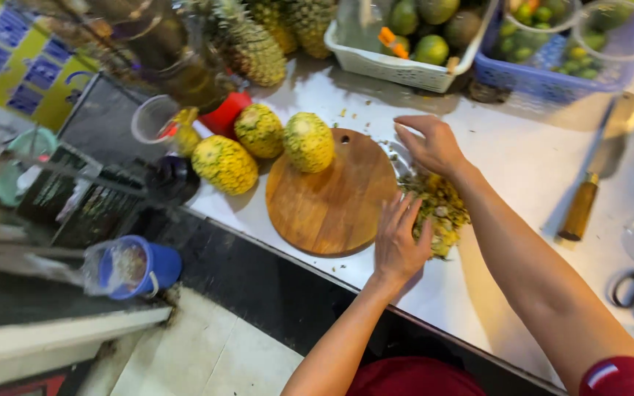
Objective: Cleaning pineapple peels from a counter, washing a bowl, and sorting produce in a bakery prep area.
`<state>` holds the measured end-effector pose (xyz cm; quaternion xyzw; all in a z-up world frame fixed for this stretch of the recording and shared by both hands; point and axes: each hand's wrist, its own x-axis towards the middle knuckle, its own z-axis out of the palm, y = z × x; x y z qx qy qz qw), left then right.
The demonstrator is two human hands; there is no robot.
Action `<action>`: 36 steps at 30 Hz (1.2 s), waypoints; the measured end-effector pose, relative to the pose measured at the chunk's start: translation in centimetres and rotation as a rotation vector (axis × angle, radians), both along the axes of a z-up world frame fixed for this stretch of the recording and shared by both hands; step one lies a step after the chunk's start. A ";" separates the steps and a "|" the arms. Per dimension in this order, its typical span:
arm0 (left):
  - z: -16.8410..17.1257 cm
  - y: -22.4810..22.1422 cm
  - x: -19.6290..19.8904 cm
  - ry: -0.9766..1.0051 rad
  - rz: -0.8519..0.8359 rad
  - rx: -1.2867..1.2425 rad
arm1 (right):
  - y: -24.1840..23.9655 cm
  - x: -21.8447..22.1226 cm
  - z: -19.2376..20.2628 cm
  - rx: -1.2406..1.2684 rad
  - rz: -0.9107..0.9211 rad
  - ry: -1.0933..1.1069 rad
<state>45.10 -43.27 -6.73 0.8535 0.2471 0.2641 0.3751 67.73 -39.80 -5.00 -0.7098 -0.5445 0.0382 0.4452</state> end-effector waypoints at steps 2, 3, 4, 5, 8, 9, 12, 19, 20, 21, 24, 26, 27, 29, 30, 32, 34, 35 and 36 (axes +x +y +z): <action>1.5 1.6 -1.2 0.045 0.025 0.196 | 4.5 0.6 -0.9 -0.004 0.032 -0.029; 2.3 2.4 -2.0 0.126 0.040 0.301 | 6.7 0.7 -2.0 -0.018 0.102 -0.083; 3.2 3.5 -2.5 0.203 0.050 0.411 | 9.1 1.2 -2.9 -0.026 0.164 -0.142; 2.0 4.0 -3.1 0.205 0.065 0.426 | 11.0 1.6 -4.1 -0.008 0.176 -0.145; 0.0 5.0 -4.3 0.174 0.039 0.503 | 15.5 2.5 -6.3 -0.030 0.216 -0.258; 0.1 5.1 -4.4 0.179 0.036 0.476 | 16.5 2.4 -6.5 -0.074 0.218 -0.270; 0.2 4.9 -5.2 0.177 0.007 0.428 | 17.3 1.7 -5.6 -0.167 0.256 -0.282; -0.3 5.6 -6.4 0.180 -0.074 0.501 | 17.8 3.7 -7.2 -0.390 0.548 -0.281; -0.2 5.7 -7.1 0.180 -0.081 0.493 | 16.8 3.6 -6.7 -0.398 0.544 -0.275; 0.0 5.7 -7.7 0.170 -0.102 0.512 | 15.8 3.4 -6.3 -0.381 0.566 -0.270; 0.3 6.7 -9.9 0.152 -0.144 0.538 | 15.5 2.7 -9.5 -0.278 0.591 -0.288; -0.1 7.2 -10.3 0.109 -0.188 0.538 | 14.7 3.7 -11.7 -0.214 0.564 -0.331; -0.5 7.2 -10.3 0.126 -0.171 0.535 | 13.6 4.2 -12.4 -0.172 0.573 -0.379; -0.8 7.2 -10.1 0.116 -0.177 0.532 | 11.2 4.4 -11.8 -0.145 0.556 -0.443; -0.6 7.2 -10.2 0.115 -0.168 0.524 | 10.0 3.6 -10.7 -0.174 0.536 -0.338; -0.3 7.1 -10.2 0.089 -0.187 0.518 | 7.0 2.5 -8.8 -0.208 0.478 -0.244; -0.3 7.0 -10.3 0.079 -0.141 0.470 | 3.8 1.3 -7.0 -0.231 0.472 -0.285; -0.3 6.8 -9.6 0.058 -0.164 0.473 | 1.9 1.1 -6.2 -0.238 0.443 -0.296; -0.3 6.7 -9.4 0.051 -0.115 0.441 | 0.3 0.4 -5.6 -0.234 0.433 -0.328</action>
